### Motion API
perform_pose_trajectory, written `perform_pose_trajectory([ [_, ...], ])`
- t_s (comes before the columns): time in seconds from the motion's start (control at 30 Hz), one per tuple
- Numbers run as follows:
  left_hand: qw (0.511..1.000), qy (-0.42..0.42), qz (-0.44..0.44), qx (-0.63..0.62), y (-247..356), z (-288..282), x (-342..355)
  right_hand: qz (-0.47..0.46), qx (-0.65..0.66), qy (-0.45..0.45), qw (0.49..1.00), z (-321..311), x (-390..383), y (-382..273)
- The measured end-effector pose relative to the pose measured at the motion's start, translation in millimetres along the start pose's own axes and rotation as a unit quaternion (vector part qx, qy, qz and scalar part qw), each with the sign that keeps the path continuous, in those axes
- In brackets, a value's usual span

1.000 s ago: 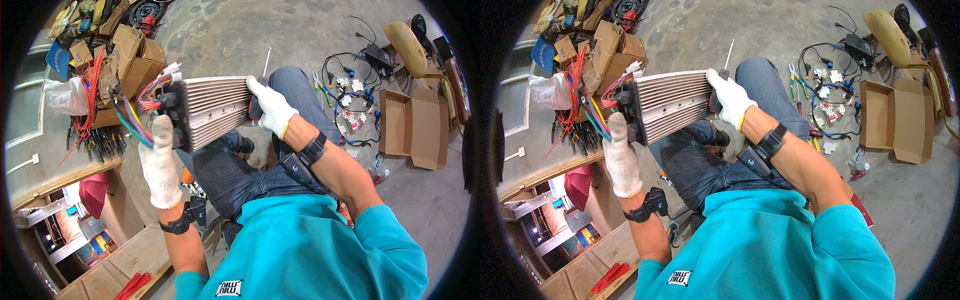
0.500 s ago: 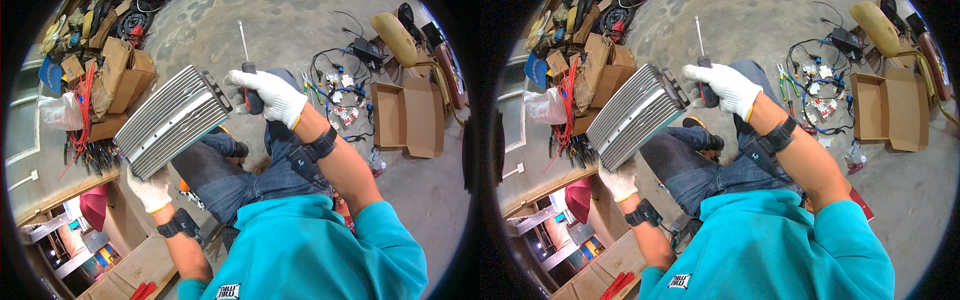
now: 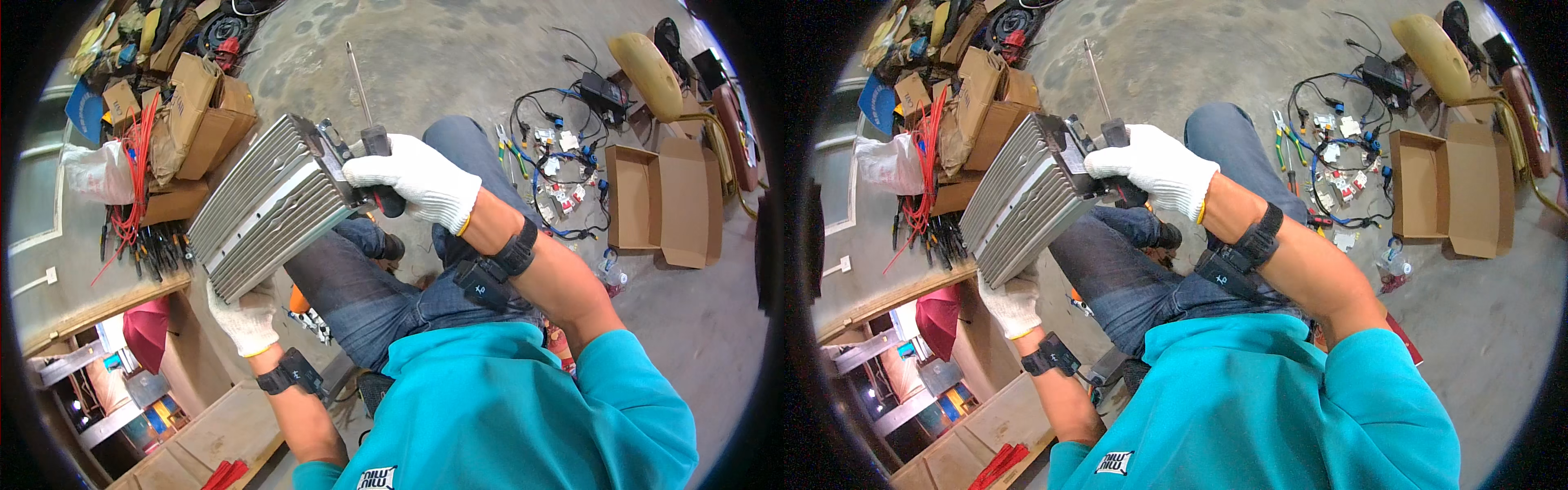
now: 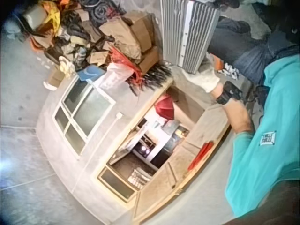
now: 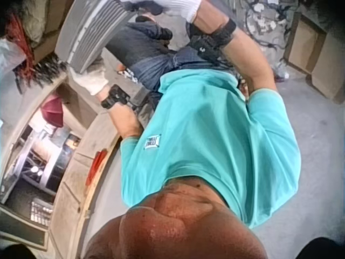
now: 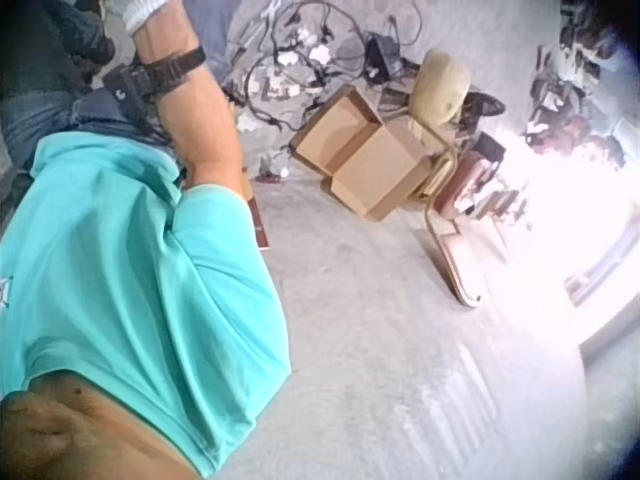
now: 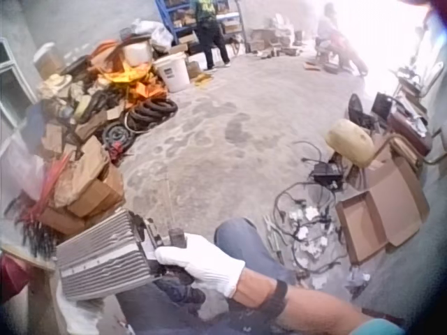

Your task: The recorder is repairing an electric motorcycle motor controller by using a screwdriver and wire cutters to modify the wiring.

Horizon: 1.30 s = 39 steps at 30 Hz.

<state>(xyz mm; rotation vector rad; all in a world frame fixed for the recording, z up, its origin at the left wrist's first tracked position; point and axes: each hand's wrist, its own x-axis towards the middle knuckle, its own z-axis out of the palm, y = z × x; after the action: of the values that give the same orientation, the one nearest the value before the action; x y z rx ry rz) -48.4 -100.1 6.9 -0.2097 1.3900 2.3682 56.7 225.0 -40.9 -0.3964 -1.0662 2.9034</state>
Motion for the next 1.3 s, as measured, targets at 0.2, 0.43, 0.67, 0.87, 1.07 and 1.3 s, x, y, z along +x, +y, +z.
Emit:
perform_pose_trajectory([
  [0.2, 0.999, -0.040, 0.013, -0.017, 18.9, -9.6, -4.2, 0.047, -0.059, -0.037, 0.996, 2.1, 1.4, -1.2],
  [0.43, 0.994, 0.098, 0.038, -0.014, 26.8, 18.3, -16.7, 0.104, -0.080, -0.034, 0.991, 11.2, -1.0, -6.0],
  [0.67, 0.998, 0.001, 0.041, -0.049, 34.5, 3.6, -40.9, 0.099, -0.235, -0.106, 0.961, 18.8, 6.6, -0.5],
  [0.87, 0.940, 0.041, 0.307, 0.143, 64.2, 12.5, -75.8, 0.107, -0.174, -0.144, 0.968, 32.6, 13.4, 11.1],
  [1.07, 0.769, 0.211, 0.531, 0.285, 115.8, -19.6, -120.8, 0.150, -0.175, -0.090, 0.969, 75.8, 21.1, 43.8],
  [1.3, 0.674, 0.293, 0.550, 0.398, 118.7, -37.3, -164.5, 0.224, -0.202, -0.088, 0.949, 91.0, 28.0, 80.8],
])
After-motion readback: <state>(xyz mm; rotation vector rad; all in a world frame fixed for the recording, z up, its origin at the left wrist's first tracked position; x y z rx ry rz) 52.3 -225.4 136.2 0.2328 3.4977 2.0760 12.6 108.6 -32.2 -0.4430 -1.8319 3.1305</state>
